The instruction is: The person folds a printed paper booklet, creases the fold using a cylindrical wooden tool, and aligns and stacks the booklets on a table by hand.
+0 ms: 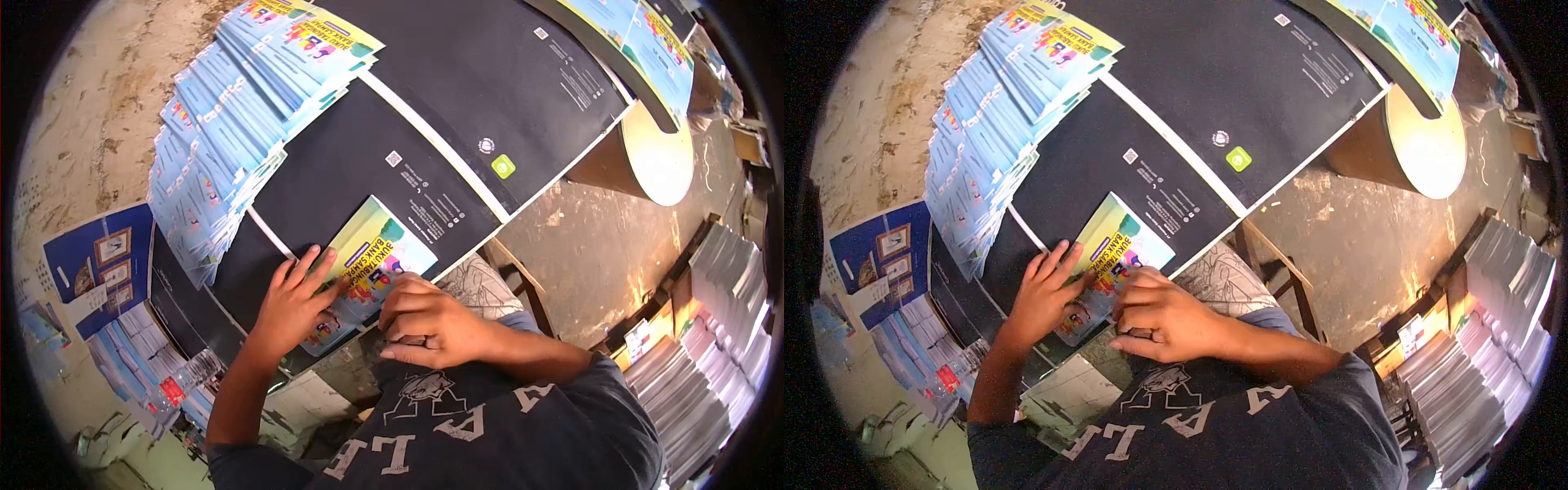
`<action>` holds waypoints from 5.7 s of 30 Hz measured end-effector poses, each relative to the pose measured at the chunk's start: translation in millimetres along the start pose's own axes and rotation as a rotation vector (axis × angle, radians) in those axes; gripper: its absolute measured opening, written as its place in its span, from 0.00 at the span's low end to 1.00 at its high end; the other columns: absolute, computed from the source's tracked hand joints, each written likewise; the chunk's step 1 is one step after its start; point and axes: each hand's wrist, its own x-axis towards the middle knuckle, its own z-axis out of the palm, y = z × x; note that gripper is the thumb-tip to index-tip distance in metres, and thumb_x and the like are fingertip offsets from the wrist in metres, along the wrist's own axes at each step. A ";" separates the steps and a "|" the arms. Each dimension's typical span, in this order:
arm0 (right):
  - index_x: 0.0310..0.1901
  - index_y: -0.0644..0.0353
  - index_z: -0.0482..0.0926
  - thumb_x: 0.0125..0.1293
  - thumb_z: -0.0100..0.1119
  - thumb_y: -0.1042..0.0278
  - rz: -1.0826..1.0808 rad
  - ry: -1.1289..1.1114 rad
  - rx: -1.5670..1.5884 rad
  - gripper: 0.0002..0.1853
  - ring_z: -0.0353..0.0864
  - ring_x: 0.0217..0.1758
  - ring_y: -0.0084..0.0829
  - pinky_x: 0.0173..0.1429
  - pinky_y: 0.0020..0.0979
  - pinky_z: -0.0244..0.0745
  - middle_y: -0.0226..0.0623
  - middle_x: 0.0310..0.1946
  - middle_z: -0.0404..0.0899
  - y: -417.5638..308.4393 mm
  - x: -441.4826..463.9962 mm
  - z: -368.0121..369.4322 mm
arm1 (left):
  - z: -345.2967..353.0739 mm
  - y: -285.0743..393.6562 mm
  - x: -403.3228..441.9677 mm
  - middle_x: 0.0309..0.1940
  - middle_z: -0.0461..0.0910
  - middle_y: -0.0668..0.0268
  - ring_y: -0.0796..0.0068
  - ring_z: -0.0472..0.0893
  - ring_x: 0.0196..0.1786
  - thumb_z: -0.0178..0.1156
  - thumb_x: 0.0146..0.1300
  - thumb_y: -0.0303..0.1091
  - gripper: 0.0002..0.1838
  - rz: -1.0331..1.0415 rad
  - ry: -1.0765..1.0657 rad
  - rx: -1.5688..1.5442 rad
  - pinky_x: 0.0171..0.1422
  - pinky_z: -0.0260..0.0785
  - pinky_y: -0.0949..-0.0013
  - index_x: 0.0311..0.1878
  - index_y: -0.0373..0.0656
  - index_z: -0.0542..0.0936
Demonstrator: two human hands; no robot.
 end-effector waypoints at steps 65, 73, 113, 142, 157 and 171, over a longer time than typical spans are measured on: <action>0.17 0.55 0.68 0.46 0.70 0.70 -0.174 -0.631 -0.126 0.16 0.68 0.25 0.43 0.34 0.43 0.61 0.36 0.19 0.67 33.0 38.6 217.6 | 128.0 -37.9 -41.2 0.67 0.78 0.65 0.65 0.71 0.74 0.68 0.63 0.47 0.20 0.091 0.816 -0.502 0.77 0.59 0.51 0.55 0.49 0.87; 0.21 0.58 0.75 0.51 0.70 0.67 -0.146 -0.564 -0.143 0.12 0.75 0.28 0.44 0.38 0.43 0.67 0.38 0.22 0.75 34.5 35.9 213.3 | 124.6 -38.4 -41.1 0.67 0.78 0.67 0.65 0.71 0.74 0.67 0.64 0.37 0.18 0.073 0.777 -0.398 0.79 0.61 0.54 0.58 0.50 0.85; 0.18 0.59 0.71 0.54 0.61 0.76 -0.030 -0.221 -0.094 0.10 0.74 0.25 0.38 0.34 0.37 0.65 0.35 0.21 0.77 22.4 33.4 118.7 | 49.0 -12.1 -26.9 0.35 0.86 0.57 0.54 0.84 0.39 0.71 0.56 0.36 0.09 -0.588 0.478 -0.772 0.44 0.73 0.55 0.35 0.42 0.84; 0.19 0.60 0.70 0.54 0.64 0.75 0.028 -0.231 -0.101 0.12 0.73 0.25 0.40 0.36 0.37 0.65 0.35 0.20 0.74 25.3 31.8 116.5 | -4.9 29.1 -140.2 0.58 0.79 0.61 0.65 0.76 0.61 0.69 0.63 0.38 0.18 -0.125 1.241 -0.931 0.68 0.65 0.58 0.55 0.46 0.81; 0.29 0.63 0.80 0.65 0.67 0.66 0.379 -0.353 0.017 0.11 0.80 0.38 0.36 0.50 0.39 0.73 0.36 0.30 0.80 -29.4 61.7 138.0 | 129.1 -47.2 -45.4 0.77 0.65 0.75 0.67 0.57 0.81 0.52 0.73 0.58 0.29 -0.011 0.616 -0.290 0.83 0.47 0.47 0.72 0.60 0.73; 0.24 0.55 0.75 0.53 0.72 0.72 0.135 -0.535 -0.517 0.11 0.75 0.29 0.44 0.38 0.40 0.67 0.38 0.25 0.76 0.2 32.4 183.2 | 132.1 -48.9 -47.1 0.74 0.69 0.75 0.66 0.61 0.80 0.59 0.63 0.66 0.36 -0.002 0.701 -0.290 0.82 0.46 0.42 0.70 0.59 0.75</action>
